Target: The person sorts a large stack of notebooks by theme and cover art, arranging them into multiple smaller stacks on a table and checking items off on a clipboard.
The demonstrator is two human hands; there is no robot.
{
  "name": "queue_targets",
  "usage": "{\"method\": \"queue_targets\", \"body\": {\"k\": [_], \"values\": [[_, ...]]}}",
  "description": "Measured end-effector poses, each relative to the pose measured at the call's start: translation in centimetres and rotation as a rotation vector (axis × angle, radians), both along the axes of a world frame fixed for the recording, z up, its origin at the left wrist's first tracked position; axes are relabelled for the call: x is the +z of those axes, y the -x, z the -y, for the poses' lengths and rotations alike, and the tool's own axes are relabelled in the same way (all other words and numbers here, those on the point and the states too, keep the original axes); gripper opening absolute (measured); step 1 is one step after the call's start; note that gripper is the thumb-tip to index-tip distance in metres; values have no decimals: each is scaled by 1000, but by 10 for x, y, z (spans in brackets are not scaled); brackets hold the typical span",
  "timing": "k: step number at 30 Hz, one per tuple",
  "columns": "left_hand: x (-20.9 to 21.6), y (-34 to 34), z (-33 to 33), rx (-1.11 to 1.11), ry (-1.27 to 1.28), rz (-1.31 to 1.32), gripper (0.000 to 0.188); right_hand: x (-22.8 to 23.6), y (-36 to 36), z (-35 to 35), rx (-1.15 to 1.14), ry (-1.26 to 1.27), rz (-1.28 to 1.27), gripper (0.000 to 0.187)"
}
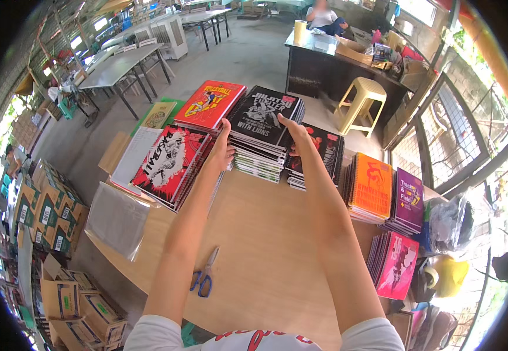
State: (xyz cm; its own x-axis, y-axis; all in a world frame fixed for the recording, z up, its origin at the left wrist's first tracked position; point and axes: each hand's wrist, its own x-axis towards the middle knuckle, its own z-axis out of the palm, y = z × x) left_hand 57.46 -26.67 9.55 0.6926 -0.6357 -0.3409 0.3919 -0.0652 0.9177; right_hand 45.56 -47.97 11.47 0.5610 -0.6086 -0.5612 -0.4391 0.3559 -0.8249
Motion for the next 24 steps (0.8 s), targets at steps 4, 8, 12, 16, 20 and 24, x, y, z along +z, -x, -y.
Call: {"method": "queue_targets", "body": {"k": [4, 8, 12, 16, 20, 24], "values": [[16, 8, 10, -17, 126, -45, 104, -1, 6, 5, 63, -176, 158, 84], [36, 3, 19, -93, 77, -70, 104, 5, 16, 13, 44, -122, 154, 71], [38, -11, 21, -249, -39, -72, 108, 18, 13, 4, -1, -89, 28, 64], [31, -19, 26, -312, -184, 28, 110, 17, 15, -12, -25, -80, 87, 59], [30, -24, 28, -336, -224, 80, 112, 6, 10, -5, -16, -172, 183, 52], [36, -21, 11, -395, -278, -25, 121, 11, 8, -25, -49, -219, 274, 45]]}}
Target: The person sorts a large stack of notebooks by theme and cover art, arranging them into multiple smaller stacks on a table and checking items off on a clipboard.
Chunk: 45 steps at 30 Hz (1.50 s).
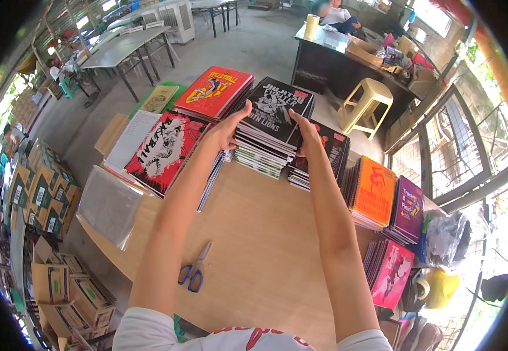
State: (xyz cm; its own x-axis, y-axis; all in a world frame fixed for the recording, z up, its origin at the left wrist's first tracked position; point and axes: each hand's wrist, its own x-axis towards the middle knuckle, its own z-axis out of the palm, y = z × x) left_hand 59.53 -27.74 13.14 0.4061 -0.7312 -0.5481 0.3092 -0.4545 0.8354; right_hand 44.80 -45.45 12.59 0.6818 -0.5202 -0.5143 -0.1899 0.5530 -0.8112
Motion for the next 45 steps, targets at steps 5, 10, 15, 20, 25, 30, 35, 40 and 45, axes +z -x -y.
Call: {"method": "queue_targets", "body": {"k": [5, 10, 15, 20, 25, 30, 35, 40, 45], "values": [[-1, 24, -12, 45, 106, -101, 108, -16, 3, 9, 33, -31, 75, 43], [-36, 56, -21, 415, 202, -149, 74, -37, 12, 8, -15, 157, -124, 64], [-71, 46, -41, 208, 381, 302, 56, -48, 22, -9, -20, 178, 107, 101], [-79, 57, -77, 429, 399, -89, 48, -4, 43, -66, 56, 173, 91, 130], [-66, 107, -91, 482, 534, -475, 51, -49, 71, -80, -38, 317, -63, 134], [-88, 151, -147, 576, 630, -250, 46, -24, 122, -124, 37, 495, -80, 124], [-93, 266, -176, 547, 507, -236, 50, -50, 241, -160, -146, 445, 192, 107], [-173, 351, -170, 354, 330, -365, 49, -67, 360, -168, -380, 273, 244, 100], [-198, 424, -90, 272, 407, -550, 40, -85, 428, -128, -479, 195, 192, 89]]}}
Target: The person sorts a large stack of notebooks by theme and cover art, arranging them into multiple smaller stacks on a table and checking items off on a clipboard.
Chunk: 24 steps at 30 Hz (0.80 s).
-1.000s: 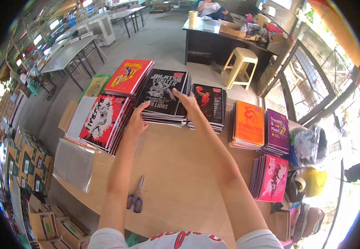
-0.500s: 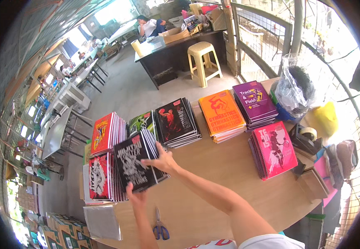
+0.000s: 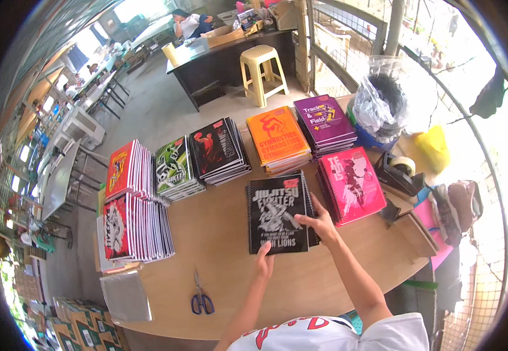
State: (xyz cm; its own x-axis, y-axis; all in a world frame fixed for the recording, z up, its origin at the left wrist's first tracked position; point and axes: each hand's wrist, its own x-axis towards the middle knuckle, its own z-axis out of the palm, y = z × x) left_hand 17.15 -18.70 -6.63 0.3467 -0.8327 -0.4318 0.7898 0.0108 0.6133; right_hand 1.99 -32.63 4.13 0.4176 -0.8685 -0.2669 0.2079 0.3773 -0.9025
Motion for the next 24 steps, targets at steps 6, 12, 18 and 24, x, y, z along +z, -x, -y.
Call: {"method": "queue_targets", "body": {"k": [6, 12, 18, 24], "values": [[17, 12, 41, -30, 29, 14, 38, -6, 6, 26, -49, -96, -118, 79], [45, -51, 26, -206, -239, 517, 69, 0, 21, 25, -108, 244, -728, 75], [44, -43, 78, -446, -86, 269, 63, -32, 54, -73, -480, 40, -271, 64], [56, -14, 82, -418, -45, 117, 52, -55, 43, -44, -265, -549, 250, 67]]}}
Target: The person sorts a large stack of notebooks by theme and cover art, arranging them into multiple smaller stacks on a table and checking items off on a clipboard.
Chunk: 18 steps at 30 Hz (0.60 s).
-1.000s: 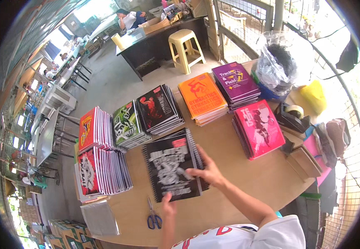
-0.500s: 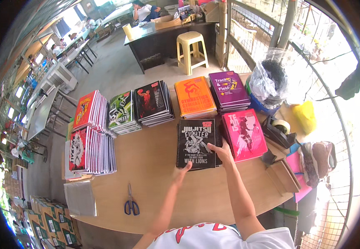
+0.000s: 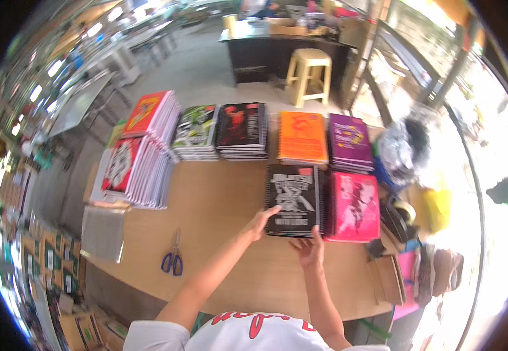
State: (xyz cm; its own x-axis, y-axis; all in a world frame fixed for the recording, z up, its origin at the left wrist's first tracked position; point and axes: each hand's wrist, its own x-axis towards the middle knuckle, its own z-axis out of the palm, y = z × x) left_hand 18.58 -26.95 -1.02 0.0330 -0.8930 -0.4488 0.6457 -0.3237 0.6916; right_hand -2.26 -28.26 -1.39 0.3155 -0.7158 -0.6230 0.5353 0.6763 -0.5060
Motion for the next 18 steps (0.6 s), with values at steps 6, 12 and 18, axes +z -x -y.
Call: {"method": "queue_targets", "body": {"k": [6, 12, 18], "values": [[-5, -3, -6, 84, 66, 252, 75, -6, -21, -11, -29, -36, -38, 79], [104, -90, -138, 189, -2, 1336, 84, 58, -60, -84, 462, 93, -45, 80], [160, -368, -285, 1233, -182, 1218, 76, 117, -279, -105, 951, 545, -48, 88]]}}
